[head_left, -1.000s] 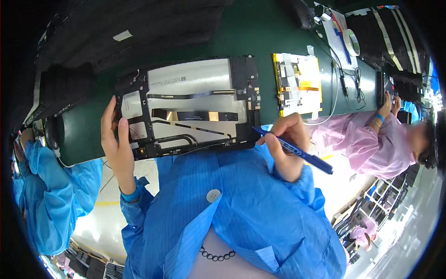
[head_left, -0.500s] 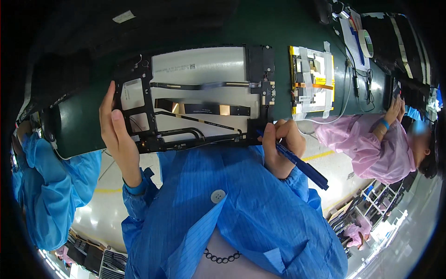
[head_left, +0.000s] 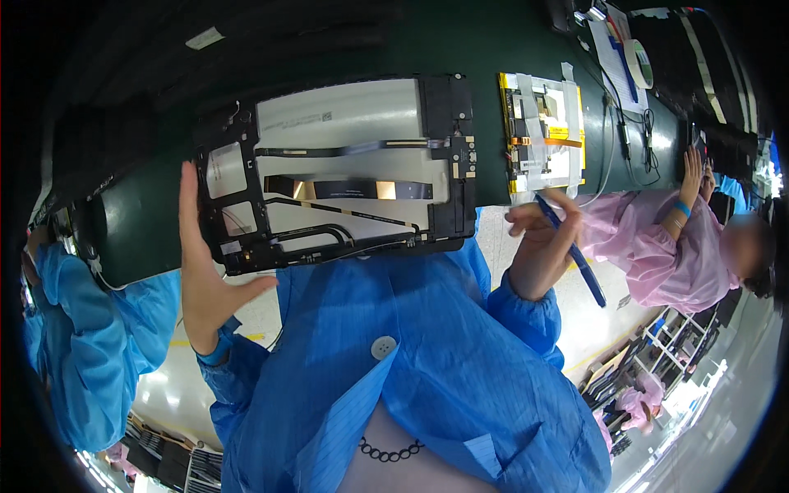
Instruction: Testing and inspecting internal connections and screen functionality of tablet devices.
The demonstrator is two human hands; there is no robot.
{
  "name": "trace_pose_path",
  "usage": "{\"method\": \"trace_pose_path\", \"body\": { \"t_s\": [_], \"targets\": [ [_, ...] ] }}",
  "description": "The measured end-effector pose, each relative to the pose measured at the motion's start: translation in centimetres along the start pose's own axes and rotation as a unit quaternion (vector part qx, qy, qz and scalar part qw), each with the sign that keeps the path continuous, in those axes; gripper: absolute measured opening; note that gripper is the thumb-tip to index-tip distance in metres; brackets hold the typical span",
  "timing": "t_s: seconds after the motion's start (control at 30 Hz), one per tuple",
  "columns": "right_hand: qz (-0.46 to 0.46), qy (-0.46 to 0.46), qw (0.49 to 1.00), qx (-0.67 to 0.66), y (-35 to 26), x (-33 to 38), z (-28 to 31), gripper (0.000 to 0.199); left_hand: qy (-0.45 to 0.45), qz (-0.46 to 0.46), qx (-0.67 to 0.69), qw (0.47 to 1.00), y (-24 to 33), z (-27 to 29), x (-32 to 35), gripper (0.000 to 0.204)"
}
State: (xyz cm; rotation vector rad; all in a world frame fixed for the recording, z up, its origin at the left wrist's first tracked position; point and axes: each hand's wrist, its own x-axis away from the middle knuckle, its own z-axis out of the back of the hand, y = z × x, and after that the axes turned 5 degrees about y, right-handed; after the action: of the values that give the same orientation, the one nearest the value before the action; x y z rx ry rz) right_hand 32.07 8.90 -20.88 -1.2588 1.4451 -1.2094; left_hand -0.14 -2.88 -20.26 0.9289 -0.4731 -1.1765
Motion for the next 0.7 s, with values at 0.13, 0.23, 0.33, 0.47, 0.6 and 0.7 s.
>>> {"method": "trace_pose_path", "body": {
  "t_s": [0.13,0.23,0.33,0.47,0.6,0.7],
  "targets": [
    [-0.013,-0.104,0.979,0.174,0.1,1.0,-0.6,0.024,-0.047,-0.008,-0.082,0.995,0.4,0.4,-0.3,0.119],
    [0.018,-0.128,0.973,0.191,-0.1,1.6,-1.2,0.026,-0.05,0.004,-0.102,0.994,0.1,1.0,-0.6,0.116],
    [0.032,-0.145,0.965,0.215,-0.3,1.8,-1.1,0.029,-0.044,0.002,-0.079,0.996,-0.2,1.0,-0.9,0.114],
    [0.02,-0.137,0.967,0.213,-1.0,1.4,-1.5,0.029,-0.036,-0.007,-0.04,0.998,-1.3,1.1,-0.5,0.118],
    [0.021,-0.124,0.948,0.291,-0.3,0.9,-3.7,0.013,-0.027,-0.016,-0.079,0.996,0.0,0.5,-0.5,0.12],
    [0.058,-0.137,0.946,0.289,0.4,1.2,-4.6,0.01,-0.006,-0.051,-0.109,0.993,-0.2,-0.1,-0.2,0.114]
  ]
}}
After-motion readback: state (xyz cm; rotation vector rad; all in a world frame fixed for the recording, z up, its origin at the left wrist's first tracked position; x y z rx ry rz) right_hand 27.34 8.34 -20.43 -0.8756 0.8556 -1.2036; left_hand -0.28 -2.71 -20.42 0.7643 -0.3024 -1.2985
